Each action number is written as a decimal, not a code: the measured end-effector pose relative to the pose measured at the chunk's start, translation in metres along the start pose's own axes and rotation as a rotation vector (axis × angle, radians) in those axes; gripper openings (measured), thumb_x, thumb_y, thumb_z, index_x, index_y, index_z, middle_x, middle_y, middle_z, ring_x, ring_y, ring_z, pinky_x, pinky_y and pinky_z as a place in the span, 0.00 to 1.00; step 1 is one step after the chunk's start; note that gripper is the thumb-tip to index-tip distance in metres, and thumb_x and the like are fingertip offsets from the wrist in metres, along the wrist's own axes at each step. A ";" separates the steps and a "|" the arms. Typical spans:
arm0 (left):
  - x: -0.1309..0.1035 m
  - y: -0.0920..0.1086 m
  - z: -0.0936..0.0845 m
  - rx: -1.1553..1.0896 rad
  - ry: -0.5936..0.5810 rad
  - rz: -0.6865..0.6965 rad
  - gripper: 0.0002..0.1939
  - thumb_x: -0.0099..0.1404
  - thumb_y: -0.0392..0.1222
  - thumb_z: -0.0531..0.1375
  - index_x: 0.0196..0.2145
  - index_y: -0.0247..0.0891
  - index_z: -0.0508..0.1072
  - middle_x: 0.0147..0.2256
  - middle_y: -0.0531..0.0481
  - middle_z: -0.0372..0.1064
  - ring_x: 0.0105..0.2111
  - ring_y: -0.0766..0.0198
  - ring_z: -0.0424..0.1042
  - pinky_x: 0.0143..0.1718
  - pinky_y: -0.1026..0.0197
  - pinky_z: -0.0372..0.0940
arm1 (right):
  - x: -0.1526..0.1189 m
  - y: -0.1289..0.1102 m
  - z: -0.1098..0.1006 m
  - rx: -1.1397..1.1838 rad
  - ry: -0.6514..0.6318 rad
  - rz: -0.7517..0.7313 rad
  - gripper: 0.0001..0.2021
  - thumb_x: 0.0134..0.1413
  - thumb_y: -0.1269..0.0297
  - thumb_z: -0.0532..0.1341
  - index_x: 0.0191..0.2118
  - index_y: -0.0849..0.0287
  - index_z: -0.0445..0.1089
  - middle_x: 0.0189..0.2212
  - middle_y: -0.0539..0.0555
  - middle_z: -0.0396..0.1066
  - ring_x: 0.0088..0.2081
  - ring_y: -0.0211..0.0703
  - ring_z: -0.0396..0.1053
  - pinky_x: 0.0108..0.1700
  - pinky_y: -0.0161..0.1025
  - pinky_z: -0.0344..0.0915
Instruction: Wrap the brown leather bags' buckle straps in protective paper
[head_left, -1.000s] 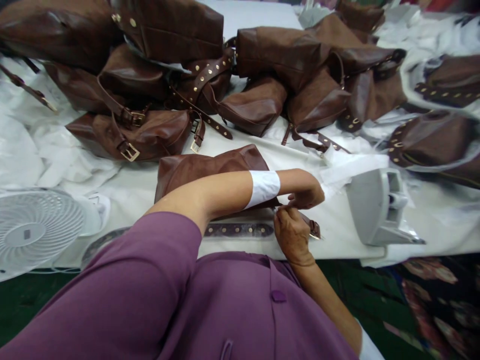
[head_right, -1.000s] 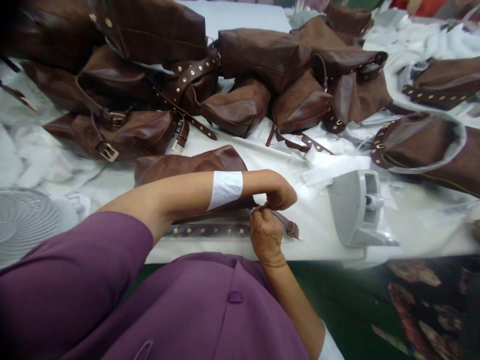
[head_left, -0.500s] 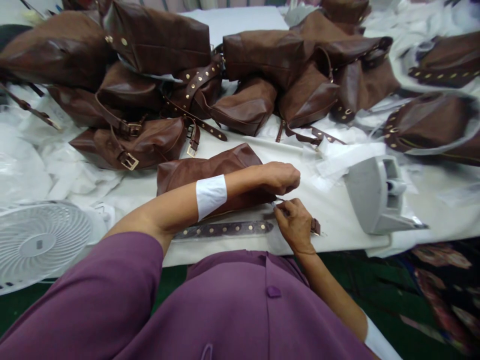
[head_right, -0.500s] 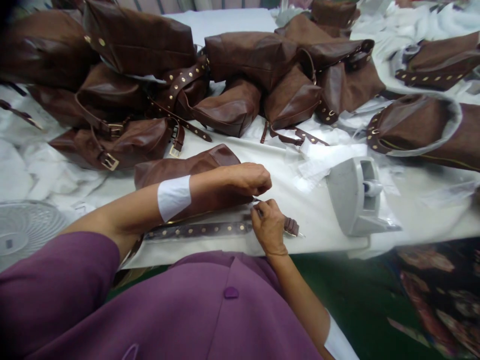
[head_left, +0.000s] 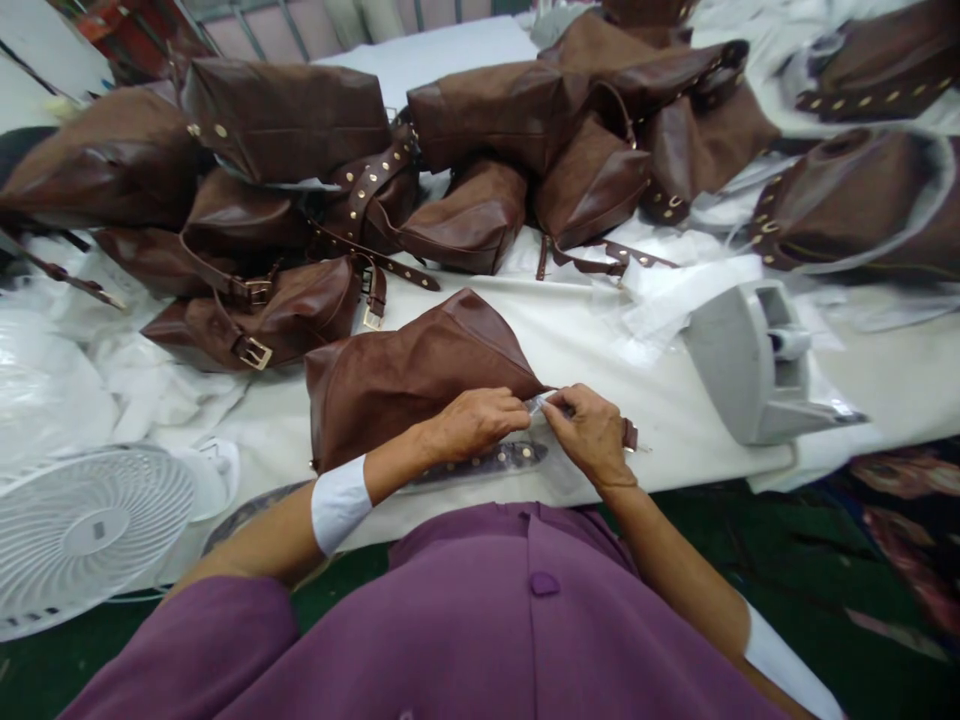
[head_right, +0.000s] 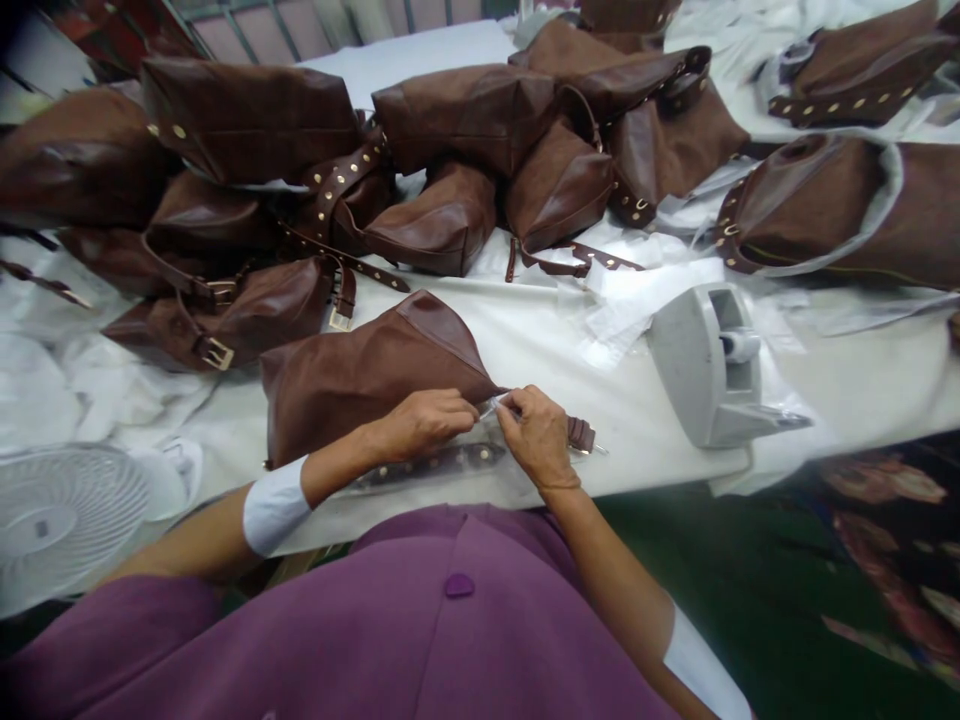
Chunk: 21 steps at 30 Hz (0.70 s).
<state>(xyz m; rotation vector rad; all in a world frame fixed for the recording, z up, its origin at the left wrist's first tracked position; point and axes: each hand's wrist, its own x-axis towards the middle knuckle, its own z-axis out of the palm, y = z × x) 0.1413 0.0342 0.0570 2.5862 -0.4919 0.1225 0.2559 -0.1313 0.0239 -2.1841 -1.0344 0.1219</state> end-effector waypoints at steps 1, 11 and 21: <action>-0.003 0.001 0.006 -0.033 0.044 -0.020 0.09 0.61 0.30 0.50 0.31 0.39 0.68 0.32 0.49 0.70 0.34 0.65 0.68 0.36 0.63 0.63 | 0.000 0.000 0.000 0.014 -0.012 0.013 0.04 0.49 0.66 0.60 0.26 0.58 0.71 0.26 0.52 0.70 0.31 0.42 0.67 0.36 0.37 0.59; -0.015 0.006 0.043 0.020 0.186 -0.085 0.08 0.64 0.31 0.49 0.33 0.37 0.67 0.47 0.46 0.70 0.34 0.66 0.68 0.37 0.61 0.65 | 0.009 0.006 -0.003 0.185 -0.185 0.196 0.05 0.47 0.66 0.61 0.28 0.59 0.74 0.26 0.51 0.73 0.30 0.40 0.68 0.35 0.36 0.60; -0.011 0.021 0.050 -0.603 0.421 -0.534 0.04 0.64 0.32 0.50 0.32 0.37 0.63 0.44 0.45 0.71 0.41 0.64 0.71 0.42 0.61 0.64 | 0.010 0.022 0.010 0.366 -0.228 0.267 0.07 0.47 0.62 0.61 0.29 0.60 0.74 0.23 0.50 0.71 0.24 0.39 0.65 0.28 0.35 0.59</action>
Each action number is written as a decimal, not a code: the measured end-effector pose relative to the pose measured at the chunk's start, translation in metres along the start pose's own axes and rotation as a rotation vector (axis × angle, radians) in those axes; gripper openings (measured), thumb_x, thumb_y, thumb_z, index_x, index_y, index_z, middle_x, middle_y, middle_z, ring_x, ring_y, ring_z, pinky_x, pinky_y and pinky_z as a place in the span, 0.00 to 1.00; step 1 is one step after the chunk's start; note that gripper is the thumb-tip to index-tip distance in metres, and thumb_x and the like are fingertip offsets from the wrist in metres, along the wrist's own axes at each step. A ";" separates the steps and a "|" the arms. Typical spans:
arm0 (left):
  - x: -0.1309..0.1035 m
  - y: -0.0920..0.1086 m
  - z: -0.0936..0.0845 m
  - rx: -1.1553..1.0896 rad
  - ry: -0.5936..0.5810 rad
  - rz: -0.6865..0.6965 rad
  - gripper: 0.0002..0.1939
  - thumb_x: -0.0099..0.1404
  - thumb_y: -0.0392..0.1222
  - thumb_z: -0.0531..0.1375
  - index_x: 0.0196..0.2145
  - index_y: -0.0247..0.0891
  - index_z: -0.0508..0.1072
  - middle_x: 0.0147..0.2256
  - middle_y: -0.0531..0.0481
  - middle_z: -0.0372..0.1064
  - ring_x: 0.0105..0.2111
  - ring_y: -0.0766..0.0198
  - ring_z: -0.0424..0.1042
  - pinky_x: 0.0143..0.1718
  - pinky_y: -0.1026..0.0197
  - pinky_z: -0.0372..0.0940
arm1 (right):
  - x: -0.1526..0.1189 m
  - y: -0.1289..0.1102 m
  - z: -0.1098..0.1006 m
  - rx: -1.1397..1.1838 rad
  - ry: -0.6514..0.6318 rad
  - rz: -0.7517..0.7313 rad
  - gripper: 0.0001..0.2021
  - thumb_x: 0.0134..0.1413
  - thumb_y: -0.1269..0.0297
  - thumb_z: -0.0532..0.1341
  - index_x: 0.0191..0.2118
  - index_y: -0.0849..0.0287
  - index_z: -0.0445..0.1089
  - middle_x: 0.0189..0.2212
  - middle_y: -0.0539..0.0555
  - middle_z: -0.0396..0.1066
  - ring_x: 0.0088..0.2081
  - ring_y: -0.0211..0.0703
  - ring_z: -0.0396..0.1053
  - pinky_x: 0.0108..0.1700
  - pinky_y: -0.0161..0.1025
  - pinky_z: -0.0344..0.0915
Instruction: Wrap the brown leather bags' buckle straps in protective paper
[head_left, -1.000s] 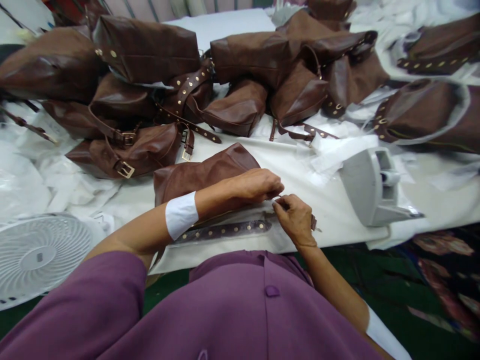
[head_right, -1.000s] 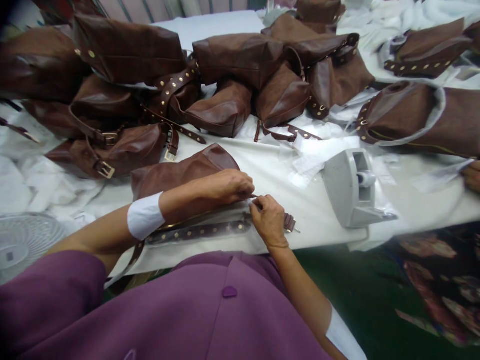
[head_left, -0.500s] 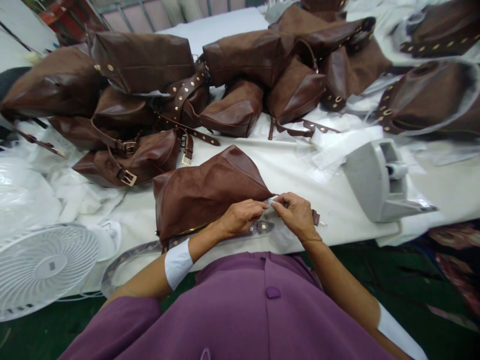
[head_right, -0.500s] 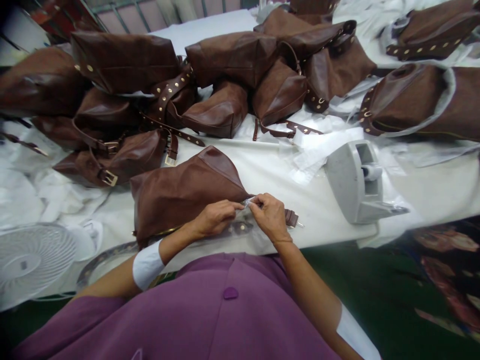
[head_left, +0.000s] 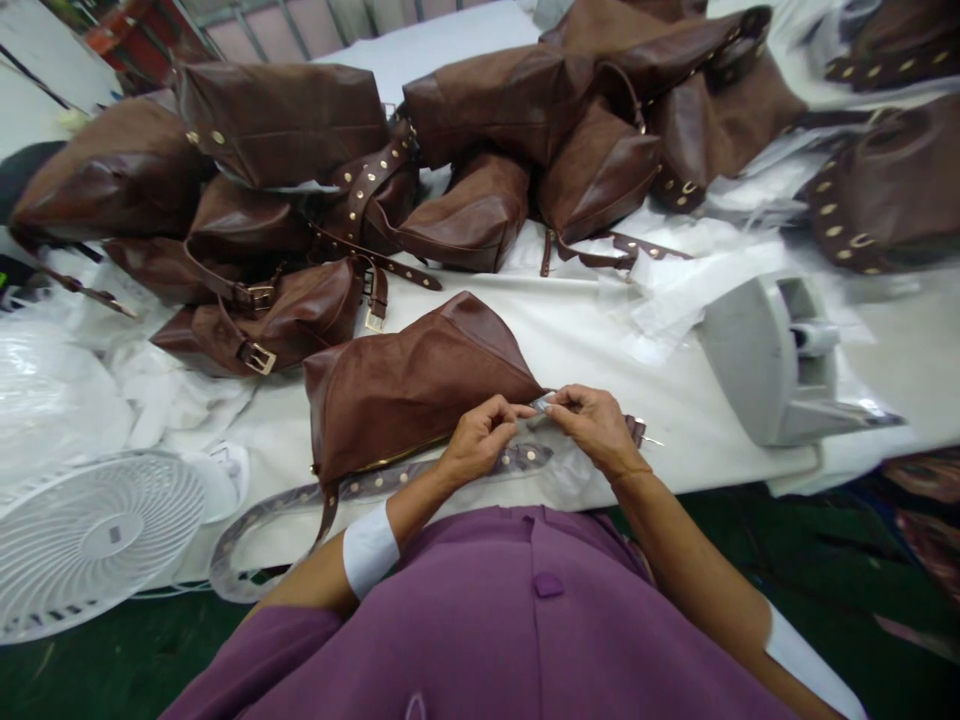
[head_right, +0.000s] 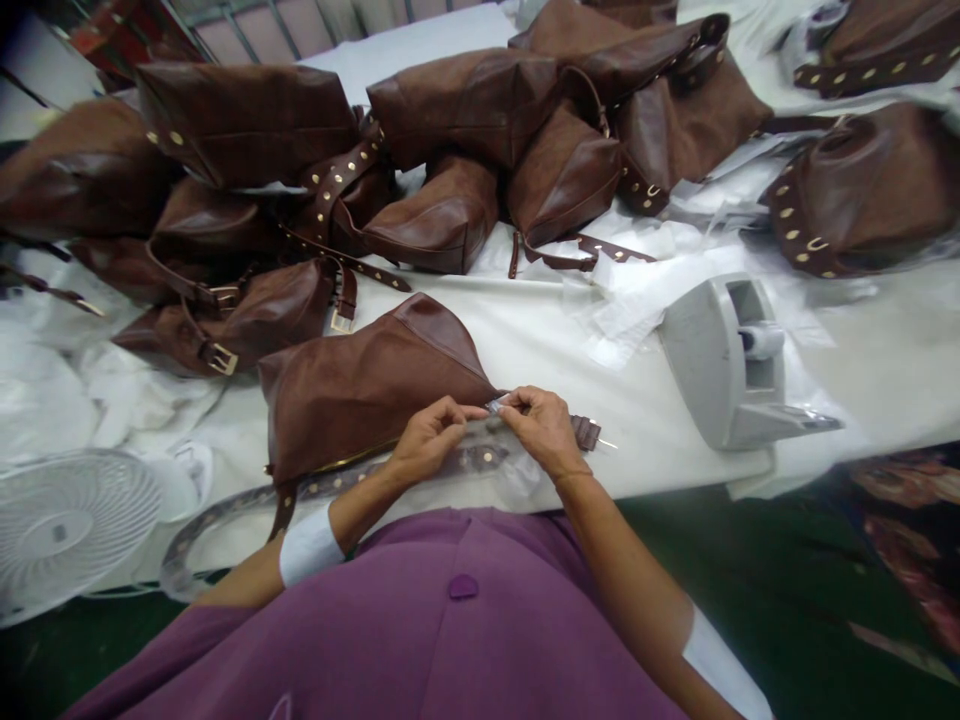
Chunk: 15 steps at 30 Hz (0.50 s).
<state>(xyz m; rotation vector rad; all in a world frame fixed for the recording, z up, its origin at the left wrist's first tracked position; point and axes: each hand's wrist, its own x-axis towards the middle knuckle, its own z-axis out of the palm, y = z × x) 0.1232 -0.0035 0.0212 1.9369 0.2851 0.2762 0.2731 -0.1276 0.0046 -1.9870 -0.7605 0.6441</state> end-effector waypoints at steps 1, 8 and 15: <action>-0.001 0.001 0.002 -0.011 0.050 -0.026 0.04 0.64 0.32 0.50 0.31 0.37 0.62 0.44 0.45 0.72 0.41 0.64 0.71 0.42 0.61 0.64 | 0.000 0.000 0.000 0.002 0.008 -0.012 0.07 0.47 0.62 0.61 0.29 0.60 0.74 0.23 0.51 0.72 0.25 0.39 0.65 0.29 0.35 0.59; 0.017 0.018 -0.017 0.693 0.160 0.232 0.06 0.63 0.34 0.53 0.31 0.37 0.69 0.44 0.45 0.70 0.43 0.58 0.65 0.43 0.53 0.57 | -0.008 -0.002 0.004 -0.059 0.118 -0.236 0.05 0.49 0.67 0.60 0.28 0.59 0.73 0.27 0.52 0.70 0.30 0.40 0.67 0.34 0.36 0.61; 0.091 0.033 -0.033 0.832 -0.160 0.321 0.05 0.60 0.36 0.56 0.29 0.37 0.72 0.37 0.46 0.69 0.38 0.59 0.64 0.38 0.56 0.54 | -0.016 -0.001 0.013 -0.282 0.241 -0.466 0.06 0.55 0.69 0.57 0.31 0.59 0.70 0.31 0.54 0.69 0.35 0.42 0.67 0.39 0.37 0.62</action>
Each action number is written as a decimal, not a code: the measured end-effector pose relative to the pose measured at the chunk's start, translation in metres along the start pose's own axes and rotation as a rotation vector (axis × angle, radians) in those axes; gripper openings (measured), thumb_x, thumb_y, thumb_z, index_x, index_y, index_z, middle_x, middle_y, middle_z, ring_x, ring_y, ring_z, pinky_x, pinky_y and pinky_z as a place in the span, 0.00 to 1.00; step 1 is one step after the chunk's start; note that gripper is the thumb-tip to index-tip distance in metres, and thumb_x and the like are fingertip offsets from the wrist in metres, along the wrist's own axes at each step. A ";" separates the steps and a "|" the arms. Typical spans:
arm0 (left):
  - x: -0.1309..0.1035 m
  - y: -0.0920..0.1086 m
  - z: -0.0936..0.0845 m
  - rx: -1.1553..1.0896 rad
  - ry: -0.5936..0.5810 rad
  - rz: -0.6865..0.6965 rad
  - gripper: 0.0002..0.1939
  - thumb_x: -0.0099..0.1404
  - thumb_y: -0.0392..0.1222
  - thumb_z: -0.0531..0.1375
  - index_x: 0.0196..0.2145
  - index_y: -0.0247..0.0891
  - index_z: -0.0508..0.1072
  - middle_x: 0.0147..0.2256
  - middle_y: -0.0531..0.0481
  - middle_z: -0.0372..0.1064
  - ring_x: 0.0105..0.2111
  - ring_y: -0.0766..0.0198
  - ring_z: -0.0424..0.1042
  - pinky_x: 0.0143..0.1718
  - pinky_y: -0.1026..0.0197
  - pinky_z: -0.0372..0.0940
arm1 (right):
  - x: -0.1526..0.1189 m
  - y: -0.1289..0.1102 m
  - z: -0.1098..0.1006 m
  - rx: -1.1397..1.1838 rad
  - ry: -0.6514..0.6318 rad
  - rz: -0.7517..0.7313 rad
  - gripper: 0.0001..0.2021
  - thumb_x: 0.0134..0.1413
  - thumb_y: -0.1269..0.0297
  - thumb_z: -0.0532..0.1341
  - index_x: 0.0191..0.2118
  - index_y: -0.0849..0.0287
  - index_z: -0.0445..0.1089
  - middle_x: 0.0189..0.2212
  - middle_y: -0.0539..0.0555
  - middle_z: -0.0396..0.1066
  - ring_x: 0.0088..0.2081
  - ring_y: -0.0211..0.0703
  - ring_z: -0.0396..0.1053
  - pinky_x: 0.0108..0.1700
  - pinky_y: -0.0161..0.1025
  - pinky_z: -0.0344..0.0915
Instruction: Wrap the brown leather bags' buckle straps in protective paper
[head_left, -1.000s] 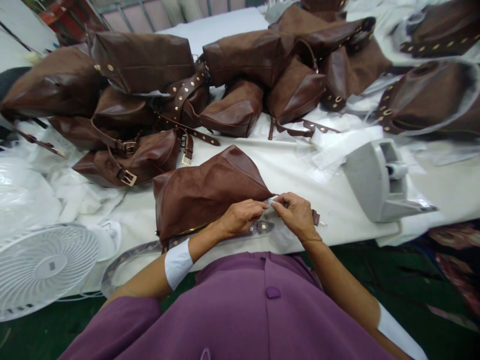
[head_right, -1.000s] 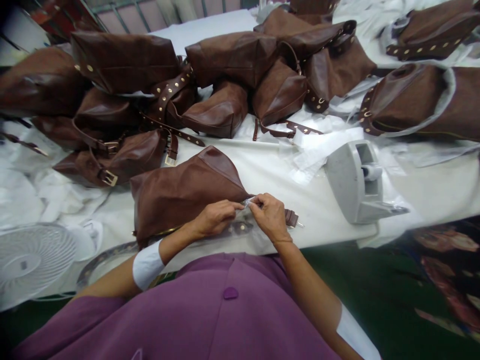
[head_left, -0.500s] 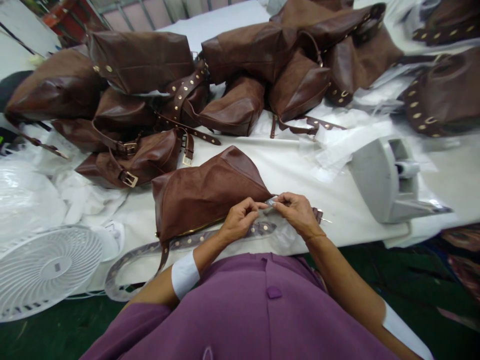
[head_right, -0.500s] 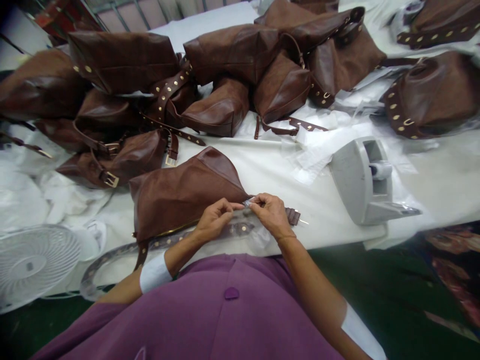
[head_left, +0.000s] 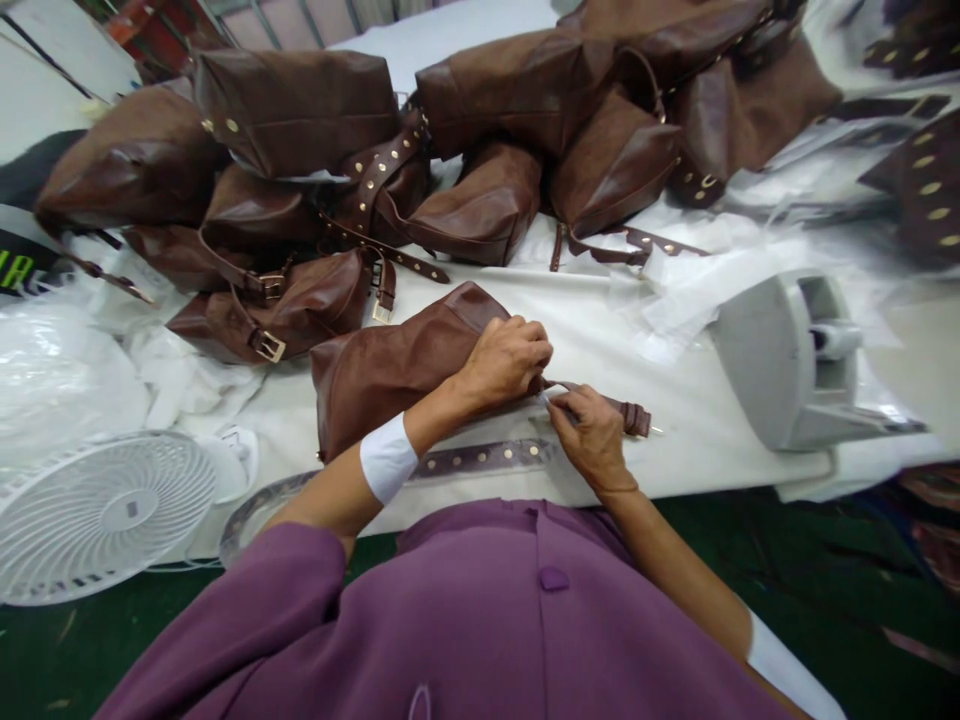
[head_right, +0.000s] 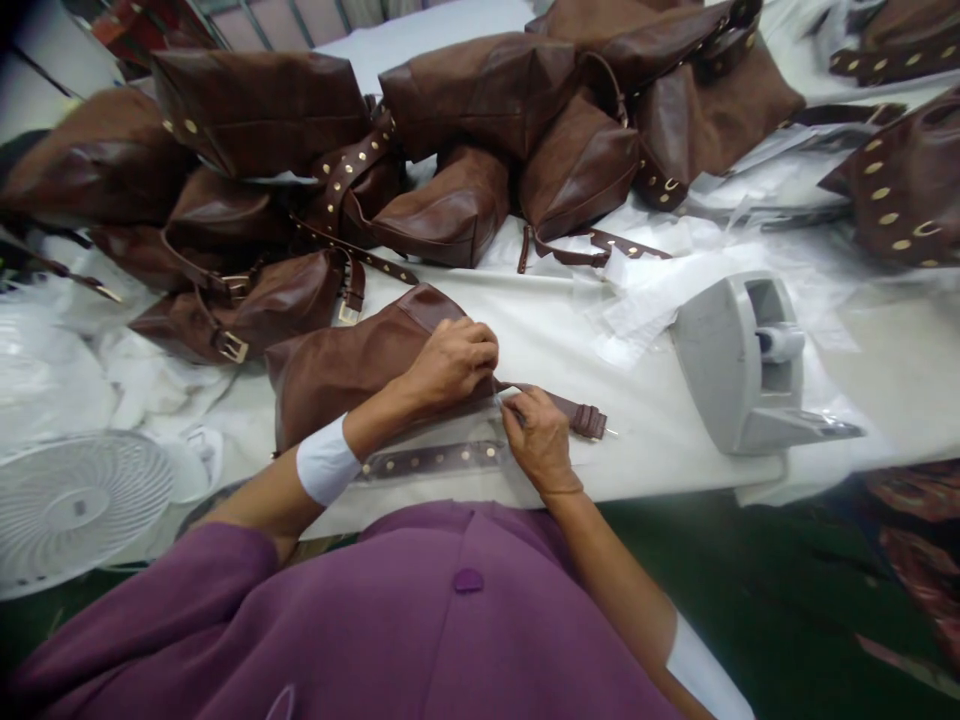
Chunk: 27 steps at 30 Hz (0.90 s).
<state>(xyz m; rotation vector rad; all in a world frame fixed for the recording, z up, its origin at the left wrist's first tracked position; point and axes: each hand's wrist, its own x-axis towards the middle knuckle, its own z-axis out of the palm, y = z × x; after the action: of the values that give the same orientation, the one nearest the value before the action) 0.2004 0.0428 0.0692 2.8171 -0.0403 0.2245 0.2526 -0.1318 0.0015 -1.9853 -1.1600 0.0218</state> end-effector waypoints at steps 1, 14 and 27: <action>0.011 -0.003 0.002 -0.046 -0.039 0.051 0.05 0.59 0.35 0.56 0.29 0.37 0.72 0.37 0.46 0.68 0.37 0.60 0.64 0.37 0.57 0.54 | -0.001 -0.001 0.000 -0.051 0.004 -0.022 0.06 0.56 0.69 0.56 0.32 0.59 0.70 0.31 0.55 0.68 0.35 0.42 0.67 0.39 0.37 0.62; 0.106 0.005 0.025 -0.260 -0.727 0.362 0.07 0.42 0.29 0.63 0.23 0.37 0.77 0.19 0.53 0.67 0.21 0.66 0.61 0.26 0.61 0.54 | -0.008 -0.004 -0.007 -0.510 0.016 -0.332 0.11 0.57 0.76 0.53 0.30 0.61 0.71 0.41 0.58 0.71 0.38 0.44 0.64 0.42 0.40 0.59; 0.148 0.061 0.068 -0.950 -0.286 -0.763 0.14 0.41 0.18 0.61 0.23 0.34 0.76 0.17 0.48 0.63 0.23 0.51 0.69 0.19 0.55 0.64 | -0.009 -0.026 -0.017 -0.691 -0.105 -0.213 0.12 0.57 0.76 0.51 0.32 0.61 0.70 0.29 0.58 0.67 0.32 0.46 0.60 0.35 0.41 0.55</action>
<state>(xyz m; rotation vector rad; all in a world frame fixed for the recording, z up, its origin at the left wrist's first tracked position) 0.3532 -0.0371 0.0474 1.7306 0.6609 -0.3041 0.2360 -0.1430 0.0268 -2.4513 -1.5910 -0.4433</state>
